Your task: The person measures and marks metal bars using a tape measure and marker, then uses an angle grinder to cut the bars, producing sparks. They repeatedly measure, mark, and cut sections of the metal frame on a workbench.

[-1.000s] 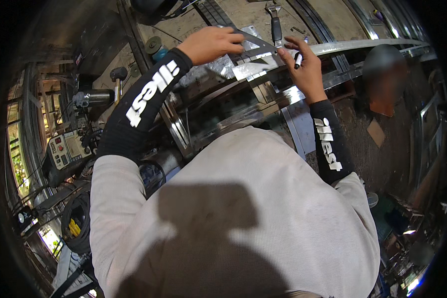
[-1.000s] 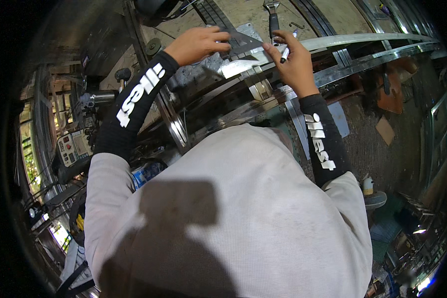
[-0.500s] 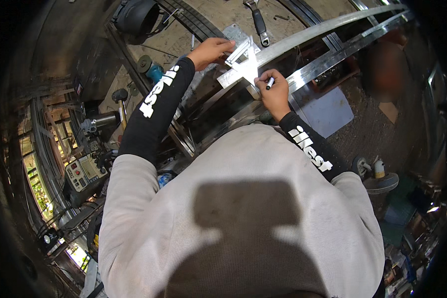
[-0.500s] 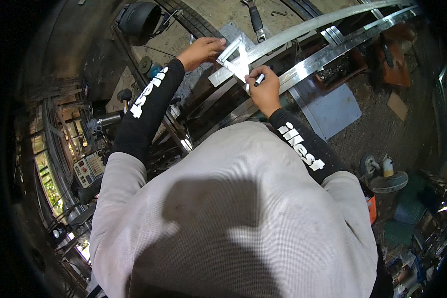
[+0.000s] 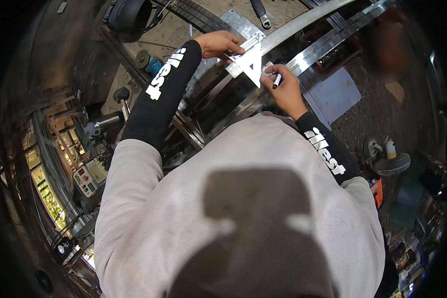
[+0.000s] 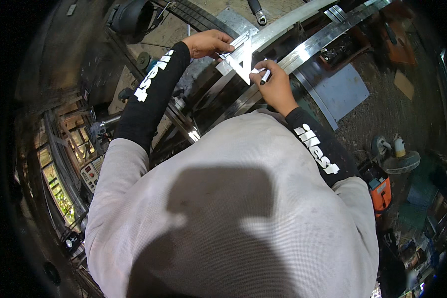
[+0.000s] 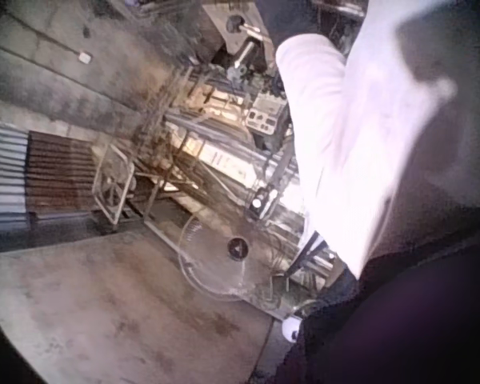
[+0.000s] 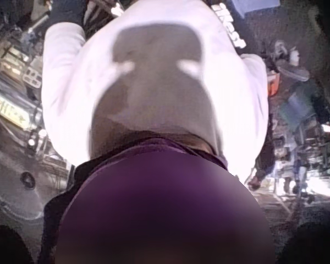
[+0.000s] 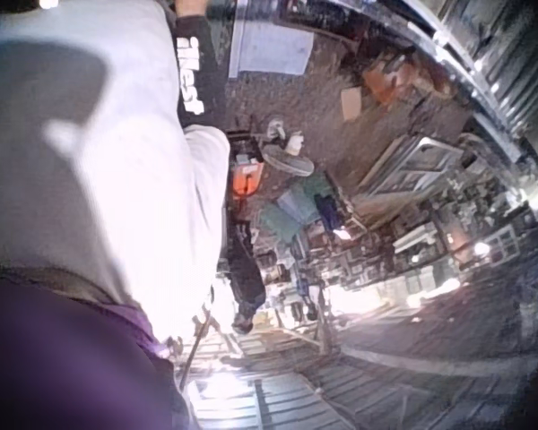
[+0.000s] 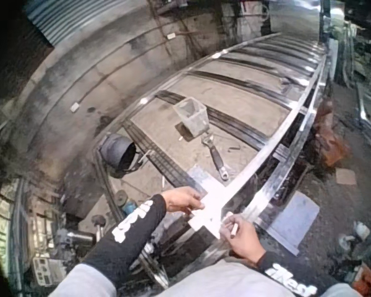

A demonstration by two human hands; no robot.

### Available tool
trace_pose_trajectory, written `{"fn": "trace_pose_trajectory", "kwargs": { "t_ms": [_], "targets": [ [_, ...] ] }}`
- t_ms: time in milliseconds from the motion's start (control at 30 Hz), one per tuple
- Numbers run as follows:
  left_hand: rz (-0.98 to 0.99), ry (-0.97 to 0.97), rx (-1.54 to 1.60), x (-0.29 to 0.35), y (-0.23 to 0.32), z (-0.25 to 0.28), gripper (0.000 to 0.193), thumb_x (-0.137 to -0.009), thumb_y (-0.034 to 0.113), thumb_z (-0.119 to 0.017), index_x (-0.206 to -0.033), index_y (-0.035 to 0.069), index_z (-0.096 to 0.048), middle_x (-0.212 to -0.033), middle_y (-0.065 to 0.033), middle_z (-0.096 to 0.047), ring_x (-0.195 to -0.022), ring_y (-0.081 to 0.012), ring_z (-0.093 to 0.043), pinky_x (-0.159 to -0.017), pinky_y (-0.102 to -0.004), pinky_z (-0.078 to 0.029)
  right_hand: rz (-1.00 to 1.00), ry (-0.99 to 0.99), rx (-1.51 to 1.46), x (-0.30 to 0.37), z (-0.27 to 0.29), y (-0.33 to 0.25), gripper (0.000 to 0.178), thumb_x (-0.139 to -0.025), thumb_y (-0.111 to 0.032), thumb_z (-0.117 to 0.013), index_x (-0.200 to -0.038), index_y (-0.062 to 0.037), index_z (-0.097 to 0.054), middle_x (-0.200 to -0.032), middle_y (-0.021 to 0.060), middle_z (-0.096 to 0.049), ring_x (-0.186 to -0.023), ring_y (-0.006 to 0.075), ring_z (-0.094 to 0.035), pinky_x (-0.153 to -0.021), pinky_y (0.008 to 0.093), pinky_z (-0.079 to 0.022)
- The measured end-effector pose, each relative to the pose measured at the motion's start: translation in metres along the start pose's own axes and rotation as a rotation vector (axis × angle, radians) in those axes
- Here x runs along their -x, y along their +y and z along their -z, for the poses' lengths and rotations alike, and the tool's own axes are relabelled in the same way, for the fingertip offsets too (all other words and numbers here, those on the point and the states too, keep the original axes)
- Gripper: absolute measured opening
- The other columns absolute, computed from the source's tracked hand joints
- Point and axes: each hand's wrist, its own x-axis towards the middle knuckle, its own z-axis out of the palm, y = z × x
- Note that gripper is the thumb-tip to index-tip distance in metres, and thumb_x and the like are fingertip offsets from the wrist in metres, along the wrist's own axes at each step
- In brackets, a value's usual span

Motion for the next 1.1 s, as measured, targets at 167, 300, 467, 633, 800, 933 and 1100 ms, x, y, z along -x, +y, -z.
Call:
{"fn": "trace_pose_trajectory", "kwargs": {
  "t_ms": [167,300,467,633,800,933,1100],
  "targets": [
    [-0.025,-0.026,0.062,0.003,-0.003,0.002,0.02,-0.096,0.023,-0.073,-0.106,0.005,-0.073,-0.09,0.0025,-0.068,-0.083,-0.0081,-0.061,-0.071,-0.0298,-0.054,-0.243,-0.107,-0.362,0.014,0.039,-0.018,0.055,-0.112,-0.049,-0.041,-0.142,-0.0087,-0.062,-0.092,0.0022,-0.069,-0.072,0.0057,-0.052,-0.067,0.0209,-0.041],
    [-0.045,0.001,0.082,0.003,-0.007,0.001,0.023,-0.095,0.022,-0.075,-0.109,0.004,-0.073,-0.089,0.0023,-0.068,-0.082,-0.0082,-0.061,-0.072,-0.0303,-0.053,-0.087,0.049,-0.311,0.022,0.052,-0.028,0.049,-0.111,-0.043,-0.048,-0.12,-0.0032,-0.075,-0.101,0.0006,-0.07,-0.083,0.0049,-0.052,-0.073,0.0225,-0.041],
    [-0.066,-0.003,0.098,0.002,-0.011,-0.001,0.026,-0.095,0.019,-0.076,-0.113,0.002,-0.073,-0.091,0.0006,-0.069,-0.083,-0.0092,-0.062,-0.073,-0.0294,-0.053,-0.157,0.046,-0.304,0.026,0.062,-0.036,0.031,-0.107,-0.029,-0.059,-0.114,-0.0017,-0.073,-0.098,0.0003,-0.069,-0.086,0.0062,-0.056,-0.077,0.023,-0.046],
    [-0.072,0.047,0.072,0.005,-0.009,-0.005,0.027,-0.095,0.02,-0.076,-0.115,0.001,-0.072,-0.094,0.0002,-0.07,-0.085,-0.0095,-0.063,-0.077,-0.0269,-0.053,0.017,0.1,-0.258,0.021,0.052,-0.041,0.016,-0.097,-0.014,-0.071,-0.107,-0.0018,-0.069,-0.094,0.0006,-0.068,-0.085,0.0064,-0.059,-0.076,0.0232,-0.048],
    [-0.064,0.039,0.036,0.007,-0.009,-0.005,0.032,-0.095,0.022,-0.076,-0.118,0.0,-0.072,-0.098,0.0002,-0.072,-0.088,-0.0098,-0.065,-0.08,-0.0264,-0.053,0.129,0.049,-0.139,0.017,0.039,-0.05,0.02,-0.09,-0.008,-0.077,-0.107,-0.002,-0.069,-0.094,0.0031,-0.069,-0.083,0.0067,-0.061,-0.073,0.0238,-0.05],
    [-0.082,0.02,0.026,0.006,-0.012,-0.002,0.034,-0.095,0.022,-0.076,-0.12,0.0,-0.071,-0.1,0.0001,-0.072,-0.089,-0.0097,-0.065,-0.08,-0.0267,-0.053,0.315,-0.029,-0.011,0.006,0.017,-0.052,0.019,-0.091,-0.006,-0.074,-0.109,-0.0011,-0.067,-0.1,0.0096,-0.071,-0.088,0.0157,-0.068,-0.078,0.0298,-0.054],
    [-0.099,0.02,0.068,0.004,-0.015,-0.003,0.034,-0.096,0.02,-0.075,-0.122,-0.002,-0.071,-0.101,-0.0011,-0.072,-0.09,-0.0104,-0.065,-0.08,-0.0266,-0.052,0.429,-0.098,0.069,-0.008,-0.01,-0.048,0.02,-0.091,-0.011,-0.072,-0.109,-0.0037,-0.066,-0.102,0.0152,-0.07,-0.092,0.0355,-0.069,-0.08,0.0404,-0.055]
  ]
}}
